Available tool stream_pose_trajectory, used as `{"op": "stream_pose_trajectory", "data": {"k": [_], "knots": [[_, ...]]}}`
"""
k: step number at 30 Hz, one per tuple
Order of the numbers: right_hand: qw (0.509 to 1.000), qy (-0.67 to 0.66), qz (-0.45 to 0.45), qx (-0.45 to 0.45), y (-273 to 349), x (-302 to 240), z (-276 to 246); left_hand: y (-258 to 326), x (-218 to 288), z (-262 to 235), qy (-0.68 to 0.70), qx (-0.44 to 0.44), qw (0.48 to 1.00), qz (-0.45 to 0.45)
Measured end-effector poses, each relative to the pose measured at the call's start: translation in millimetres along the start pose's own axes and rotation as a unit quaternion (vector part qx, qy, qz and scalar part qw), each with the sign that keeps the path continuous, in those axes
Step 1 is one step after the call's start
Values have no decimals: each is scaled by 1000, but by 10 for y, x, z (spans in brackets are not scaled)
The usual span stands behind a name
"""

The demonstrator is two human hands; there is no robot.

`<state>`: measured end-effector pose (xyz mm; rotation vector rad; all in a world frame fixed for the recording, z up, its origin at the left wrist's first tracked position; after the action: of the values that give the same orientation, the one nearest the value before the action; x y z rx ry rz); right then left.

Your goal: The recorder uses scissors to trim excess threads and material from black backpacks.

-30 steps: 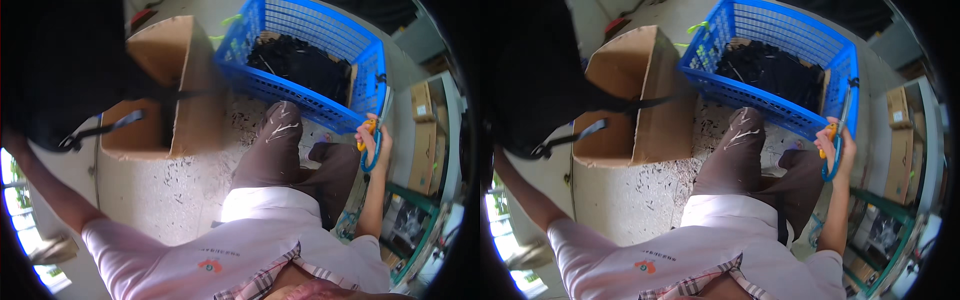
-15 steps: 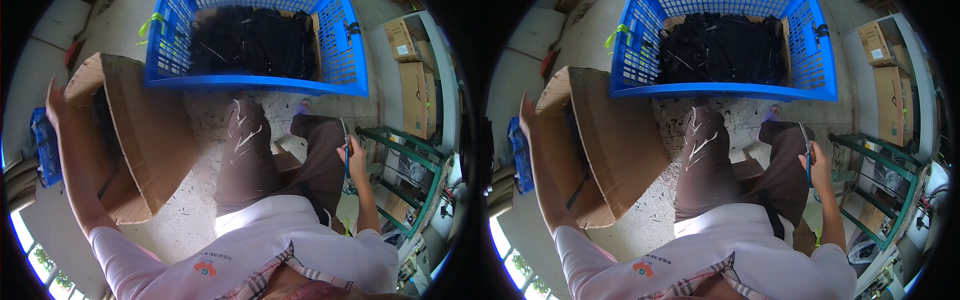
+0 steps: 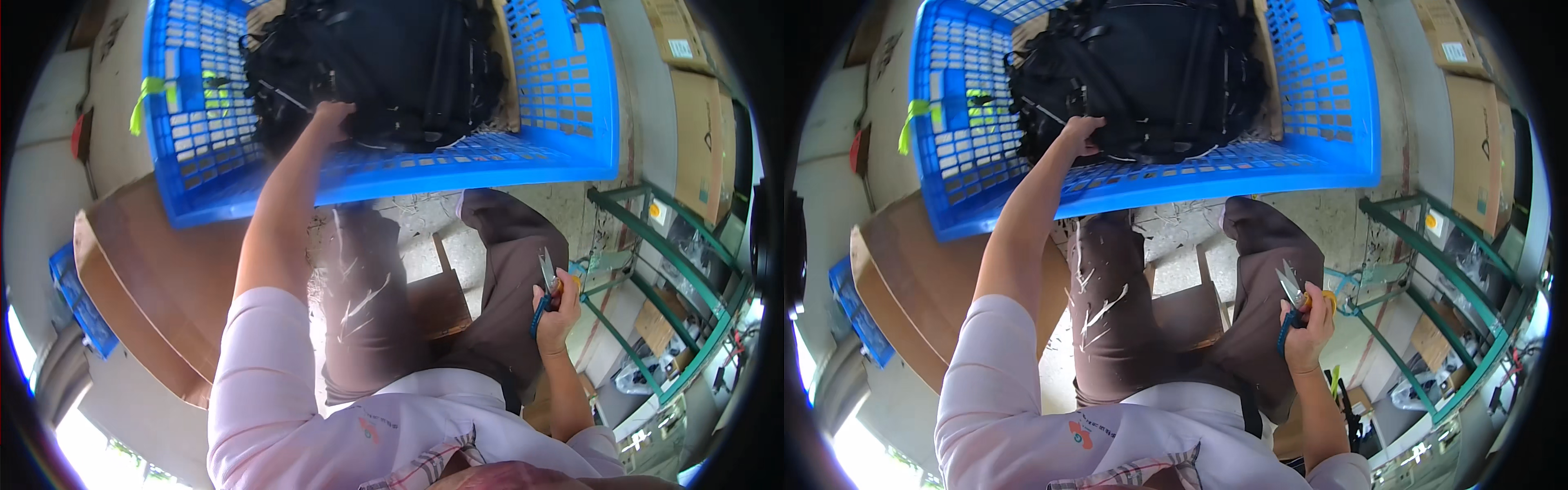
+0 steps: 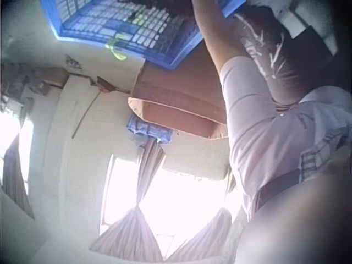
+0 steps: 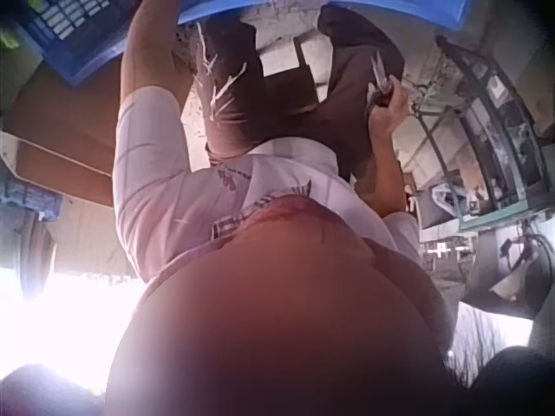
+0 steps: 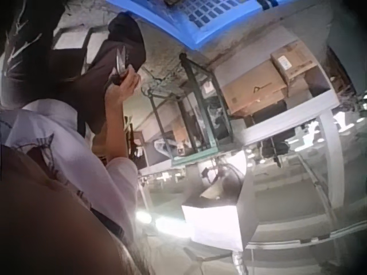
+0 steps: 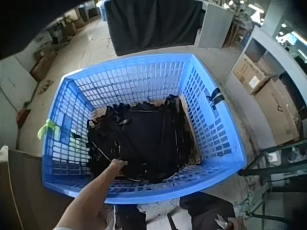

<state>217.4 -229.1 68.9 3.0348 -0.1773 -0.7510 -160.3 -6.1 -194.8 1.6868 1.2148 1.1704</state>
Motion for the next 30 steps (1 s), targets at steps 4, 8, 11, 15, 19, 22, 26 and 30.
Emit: {"op": "stream_pose_trajectory", "data": {"k": [4, 8, 11, 15, 19, 22, 26, 30], "knots": [[999, -14, -36, -1, -106, -77, -35, 47, 174, -199, 65, -14, 989, 133], [998, -49, -31, 18, -95, 9, -47, 1213, 705, -656, 23, 78, 907, 412], [997, -56, -34, 41, -43, 112, -36, 2481, 1031, -1056, -218, 230, 800, 510], [986, -76, -105, 105, 46, 136, -62, 4367, 1024, -1706, -246, 334, 673, 612], [951, -255, -71, 158, 141, 257, -51, 5879, 604, -2013, -287, 294, 644, 645], [928, -303, -104, 191, 16, -174, -674, 6527, 399, -2003, -349, 291, 673, 583], [828, -405, -315, 227, -144, -1154, -1744, 7150, 148, -1738, -450, 241, 557, 655], [785, -350, -476, 188, -2, -1763, -2231, 7100, -24, -1224, -511, 18, 590, 625]]}}
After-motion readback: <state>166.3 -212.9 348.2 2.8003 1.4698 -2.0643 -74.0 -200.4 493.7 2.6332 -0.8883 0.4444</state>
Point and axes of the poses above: each hand's wrist, its own y-axis away from the middle knuckle, its own z-axis out of the palm, x = y × z, the point moved 7 cm from there along -y, towards the middle knuckle, and after that the axes turned 5 degrees about -z, right-handed, at the moved point
